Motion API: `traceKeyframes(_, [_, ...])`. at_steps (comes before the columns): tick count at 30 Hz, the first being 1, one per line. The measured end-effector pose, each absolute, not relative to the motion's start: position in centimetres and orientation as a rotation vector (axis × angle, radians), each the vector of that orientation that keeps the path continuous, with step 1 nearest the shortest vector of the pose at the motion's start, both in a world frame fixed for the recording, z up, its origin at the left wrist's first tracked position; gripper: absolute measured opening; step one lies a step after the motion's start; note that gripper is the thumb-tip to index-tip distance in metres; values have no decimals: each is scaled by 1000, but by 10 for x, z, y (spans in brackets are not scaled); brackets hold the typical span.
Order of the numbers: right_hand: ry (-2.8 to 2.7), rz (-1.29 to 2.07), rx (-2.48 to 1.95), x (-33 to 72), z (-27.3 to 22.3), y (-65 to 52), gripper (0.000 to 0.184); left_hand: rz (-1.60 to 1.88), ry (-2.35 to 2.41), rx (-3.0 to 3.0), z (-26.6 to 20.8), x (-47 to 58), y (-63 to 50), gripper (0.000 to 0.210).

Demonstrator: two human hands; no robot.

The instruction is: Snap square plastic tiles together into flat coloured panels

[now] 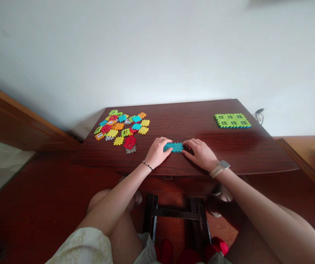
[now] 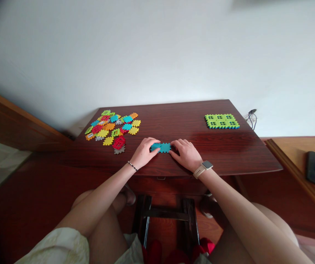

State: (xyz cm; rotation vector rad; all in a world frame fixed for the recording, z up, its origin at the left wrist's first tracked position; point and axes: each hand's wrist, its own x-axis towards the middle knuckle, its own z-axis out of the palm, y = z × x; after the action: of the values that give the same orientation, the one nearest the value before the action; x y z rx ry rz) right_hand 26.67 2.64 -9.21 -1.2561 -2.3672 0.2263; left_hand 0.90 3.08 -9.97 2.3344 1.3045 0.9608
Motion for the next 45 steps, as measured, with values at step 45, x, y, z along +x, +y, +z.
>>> traceKeyframes(45, [-2370,213,-1255,266,-92,26,25,937,1205,2602,-93,-3,30,20])
